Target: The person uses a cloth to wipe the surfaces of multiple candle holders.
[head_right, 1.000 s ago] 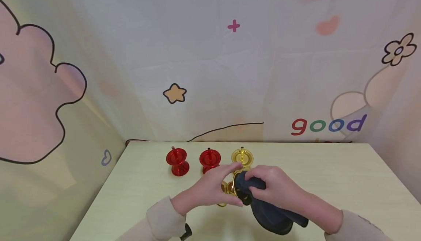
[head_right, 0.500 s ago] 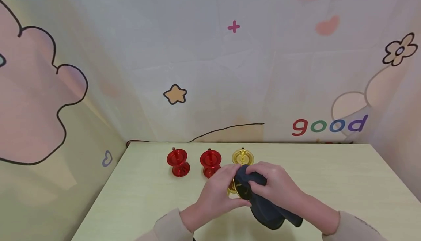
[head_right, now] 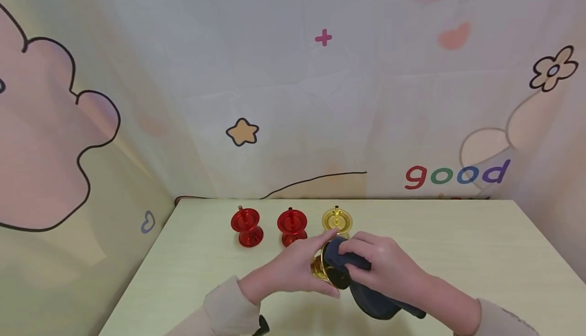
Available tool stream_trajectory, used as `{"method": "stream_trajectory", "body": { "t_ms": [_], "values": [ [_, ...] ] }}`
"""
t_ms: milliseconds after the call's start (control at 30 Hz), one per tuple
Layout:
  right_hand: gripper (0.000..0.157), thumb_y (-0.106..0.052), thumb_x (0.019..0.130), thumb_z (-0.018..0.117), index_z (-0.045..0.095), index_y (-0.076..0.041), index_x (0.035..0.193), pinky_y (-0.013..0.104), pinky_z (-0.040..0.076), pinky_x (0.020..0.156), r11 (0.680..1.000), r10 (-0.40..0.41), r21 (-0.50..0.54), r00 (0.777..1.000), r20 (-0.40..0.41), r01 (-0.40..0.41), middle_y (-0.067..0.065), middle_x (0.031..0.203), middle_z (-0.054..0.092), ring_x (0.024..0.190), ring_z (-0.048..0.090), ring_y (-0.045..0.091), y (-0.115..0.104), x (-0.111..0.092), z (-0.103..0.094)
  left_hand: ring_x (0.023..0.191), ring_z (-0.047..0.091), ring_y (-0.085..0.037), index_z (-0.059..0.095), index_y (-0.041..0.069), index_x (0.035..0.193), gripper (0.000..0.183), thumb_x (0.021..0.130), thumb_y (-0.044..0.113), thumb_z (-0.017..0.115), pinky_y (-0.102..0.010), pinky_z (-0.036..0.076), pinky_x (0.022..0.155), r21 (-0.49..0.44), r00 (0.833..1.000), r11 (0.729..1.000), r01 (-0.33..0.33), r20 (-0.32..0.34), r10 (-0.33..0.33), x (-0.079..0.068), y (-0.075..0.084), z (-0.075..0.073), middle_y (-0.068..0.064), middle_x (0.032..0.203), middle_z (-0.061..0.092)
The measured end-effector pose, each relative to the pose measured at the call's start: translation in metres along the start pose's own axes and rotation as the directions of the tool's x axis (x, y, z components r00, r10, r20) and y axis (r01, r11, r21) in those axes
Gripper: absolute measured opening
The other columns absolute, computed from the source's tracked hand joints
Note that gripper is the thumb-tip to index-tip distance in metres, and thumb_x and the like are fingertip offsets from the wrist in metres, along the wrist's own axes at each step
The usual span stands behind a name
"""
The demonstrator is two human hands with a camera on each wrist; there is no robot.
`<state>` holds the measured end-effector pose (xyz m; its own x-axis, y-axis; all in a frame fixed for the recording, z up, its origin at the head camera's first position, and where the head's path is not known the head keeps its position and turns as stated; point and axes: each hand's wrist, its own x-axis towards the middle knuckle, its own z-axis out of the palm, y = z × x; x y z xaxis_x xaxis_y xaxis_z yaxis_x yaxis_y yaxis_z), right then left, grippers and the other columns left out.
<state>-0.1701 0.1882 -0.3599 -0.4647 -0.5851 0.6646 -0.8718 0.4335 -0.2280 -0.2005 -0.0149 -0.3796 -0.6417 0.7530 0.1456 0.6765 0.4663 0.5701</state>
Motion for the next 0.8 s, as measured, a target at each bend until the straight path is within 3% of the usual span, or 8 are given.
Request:
{"method": "stream_trajectory", "body": {
  "t_ms": [67, 167, 300, 367, 467, 533, 600, 800],
  "values": [
    [0.011, -0.018, 0.079, 0.065, 0.061, -0.013, 0.089, 0.006, 0.046, 0.06, 0.999, 0.041, -0.001, 0.999, 0.003, -0.041, -0.004, 0.081, 0.059, 0.067, 0.055, 0.003, -0.002, 0.0, 0.0, 0.103, 0.051, -0.001, 0.023, 0.019, 0.139, 0.093, 0.065, 0.047, 0.072, -0.014, 0.042, 0.082, -0.021, 0.999, 1.0, 0.004, -0.041, -0.005, -0.001, 0.001, 0.003, 0.012, 0.125, 0.05],
    [0.023, -0.007, 0.071, 0.071, 0.062, -0.014, 0.09, 0.008, 0.047, 0.06, 0.989, 0.15, 0.007, 0.989, 0.008, -0.15, -0.004, 0.082, 0.061, 0.069, 0.055, 0.002, -0.004, 0.002, -0.001, 0.087, 0.05, 0.001, 0.029, 0.02, 0.135, 0.086, 0.066, 0.046, 0.073, -0.009, 0.042, 0.069, -0.022, 0.991, 1.0, -0.003, -0.136, 0.0, -0.002, 0.001, 0.011, 0.011, 0.114, 0.055],
    [0.027, -0.006, 0.07, 0.072, 0.064, -0.015, 0.094, 0.013, 0.05, 0.062, 0.95, 0.309, 0.034, 0.951, 0.007, -0.309, -0.003, 0.086, 0.064, 0.075, 0.057, 0.001, -0.002, 0.003, -0.003, 0.087, 0.05, 0.0, 0.034, 0.018, 0.131, 0.08, 0.067, 0.046, 0.072, -0.008, 0.042, 0.069, -0.008, 0.964, 0.999, 0.039, -0.261, -0.039, -0.004, 0.001, 0.022, 0.008, 0.113, 0.055],
    [0.025, -0.009, 0.073, 0.07, 0.064, -0.015, 0.097, 0.015, 0.05, 0.063, 0.921, 0.387, 0.043, 0.922, -0.008, -0.386, -0.002, 0.089, 0.065, 0.079, 0.058, -0.001, 0.001, 0.002, -0.006, 0.091, 0.052, -0.001, 0.035, 0.017, 0.131, 0.08, 0.066, 0.046, 0.072, -0.009, 0.044, 0.072, -0.032, 0.948, 0.996, 0.083, -0.306, -0.088, -0.005, 0.0, 0.026, 0.006, 0.115, 0.054],
    [0.023, -0.013, 0.078, 0.066, 0.064, -0.014, 0.102, 0.013, 0.049, 0.065, 0.861, 0.508, 0.055, 0.86, -0.046, -0.506, 0.003, 0.095, 0.065, 0.083, 0.055, -0.008, 0.005, 0.0, -0.014, 0.095, 0.053, -0.004, 0.036, 0.018, 0.13, 0.08, 0.065, 0.044, 0.074, -0.012, 0.045, 0.076, -0.081, 0.918, 0.987, 0.135, -0.365, -0.156, -0.006, -0.002, 0.03, 0.005, 0.117, 0.054],
    [0.024, -0.014, 0.081, 0.063, 0.063, -0.013, 0.105, 0.011, 0.048, 0.066, 0.822, 0.57, 0.063, 0.82, -0.056, -0.567, 0.007, 0.1, 0.064, 0.085, 0.051, -0.013, 0.008, -0.001, -0.018, 0.097, 0.053, -0.005, 0.037, 0.019, 0.129, 0.08, 0.064, 0.042, 0.076, -0.014, 0.046, 0.078, -0.117, 0.896, 0.983, 0.142, -0.407, -0.177, -0.007, -0.003, 0.033, 0.005, 0.116, 0.054],
    [0.023, -0.016, 0.083, 0.061, 0.063, -0.013, 0.106, 0.01, 0.047, 0.068, 0.798, 0.602, 0.06, 0.797, -0.042, -0.6, 0.009, 0.103, 0.064, 0.087, 0.049, -0.015, 0.011, -0.003, -0.02, 0.099, 0.054, -0.006, 0.037, 0.019, 0.129, 0.079, 0.064, 0.041, 0.076, -0.017, 0.047, 0.08, -0.132, 0.878, 0.983, 0.127, -0.446, -0.174, -0.007, -0.003, 0.035, 0.004, 0.116, 0.055],
    [0.019, -0.017, 0.085, 0.058, 0.064, -0.013, 0.102, 0.017, 0.049, 0.069, 0.802, 0.591, 0.058, 0.804, 0.073, -0.595, 0.005, 0.099, 0.065, 0.087, 0.054, -0.005, 0.01, -0.005, -0.011, 0.102, 0.054, -0.007, 0.035, 0.019, 0.13, 0.078, 0.066, 0.043, 0.074, -0.02, 0.047, 0.084, -0.133, 0.843, 0.989, 0.063, -0.524, -0.124, -0.005, 0.001, 0.039, 0.003, 0.116, 0.055]
  ]
}}
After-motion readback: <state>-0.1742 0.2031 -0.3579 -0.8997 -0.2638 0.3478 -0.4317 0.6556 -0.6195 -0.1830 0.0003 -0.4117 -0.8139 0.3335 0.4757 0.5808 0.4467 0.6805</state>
